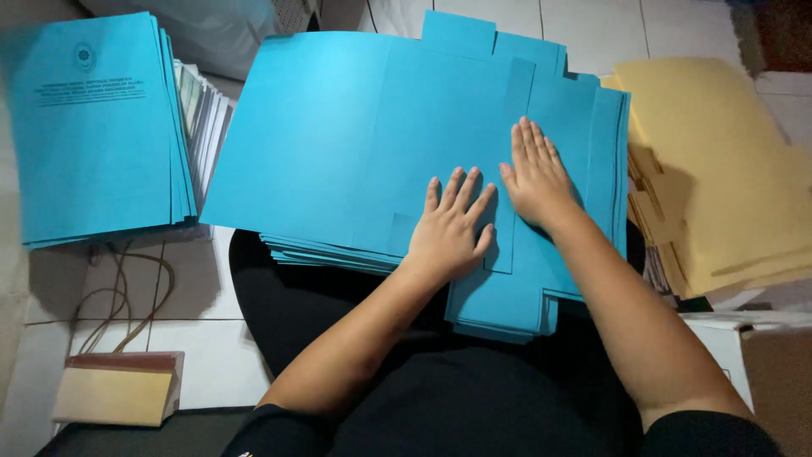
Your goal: Folding blue cardboard folder blanks along pre-scored lines and stacking them.
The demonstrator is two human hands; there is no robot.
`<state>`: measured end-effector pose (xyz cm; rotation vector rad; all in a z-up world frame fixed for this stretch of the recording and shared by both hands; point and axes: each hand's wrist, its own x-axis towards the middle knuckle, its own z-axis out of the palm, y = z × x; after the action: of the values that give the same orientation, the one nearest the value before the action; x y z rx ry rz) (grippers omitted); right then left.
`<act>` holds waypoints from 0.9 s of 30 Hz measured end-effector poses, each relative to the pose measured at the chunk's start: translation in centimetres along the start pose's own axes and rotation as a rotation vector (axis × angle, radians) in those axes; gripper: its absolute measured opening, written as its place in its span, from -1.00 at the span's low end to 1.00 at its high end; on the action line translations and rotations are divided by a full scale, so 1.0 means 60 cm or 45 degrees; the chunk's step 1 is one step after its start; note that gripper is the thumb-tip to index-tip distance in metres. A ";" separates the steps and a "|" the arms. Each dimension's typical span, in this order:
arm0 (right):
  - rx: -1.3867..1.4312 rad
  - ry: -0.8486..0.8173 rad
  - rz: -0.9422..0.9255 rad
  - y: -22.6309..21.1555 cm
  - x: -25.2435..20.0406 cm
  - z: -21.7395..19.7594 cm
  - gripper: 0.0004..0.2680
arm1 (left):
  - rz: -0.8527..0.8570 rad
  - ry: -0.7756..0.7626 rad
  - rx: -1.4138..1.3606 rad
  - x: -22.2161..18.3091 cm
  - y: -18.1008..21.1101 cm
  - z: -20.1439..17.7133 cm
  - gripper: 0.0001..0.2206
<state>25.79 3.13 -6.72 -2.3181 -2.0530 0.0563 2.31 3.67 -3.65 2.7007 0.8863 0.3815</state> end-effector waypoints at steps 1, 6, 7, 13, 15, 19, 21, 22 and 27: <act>-0.007 0.002 0.012 -0.015 -0.029 0.001 -0.47 | 0.012 0.002 -0.005 -0.002 0.000 0.001 -0.41; -0.019 0.008 -0.013 -0.074 -0.132 0.009 -0.47 | -0.034 0.028 0.003 -0.006 -0.001 0.004 -0.40; -0.020 0.010 -0.020 -0.072 -0.129 0.010 -0.47 | -0.039 0.032 0.004 -0.006 0.001 0.001 -0.40; -0.017 0.017 0.026 -0.026 -0.025 0.014 -0.46 | -0.071 -0.008 0.012 -0.003 0.002 -0.001 -0.38; 0.044 -0.038 0.113 0.001 0.040 0.010 -0.45 | -0.062 -0.047 0.003 -0.002 0.002 -0.006 -0.38; 0.068 -0.074 0.170 0.035 0.149 -0.018 -0.46 | -0.085 -0.081 -0.024 0.005 0.000 -0.011 -0.37; 0.111 -0.064 0.197 0.045 0.178 -0.026 -0.47 | -0.085 -0.083 -0.061 0.006 0.001 -0.011 -0.37; 0.118 -0.069 0.197 0.044 0.179 -0.027 -0.47 | -0.088 -0.091 -0.059 0.008 -0.001 -0.010 -0.37; 0.108 0.034 0.109 0.022 0.135 -0.038 -0.49 | 0.020 0.196 -0.075 0.006 -0.006 0.020 -0.35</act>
<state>28.22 11.01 -4.48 -2.3415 -1.8997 0.1130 2.79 3.97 -4.81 2.6538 0.8801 0.6161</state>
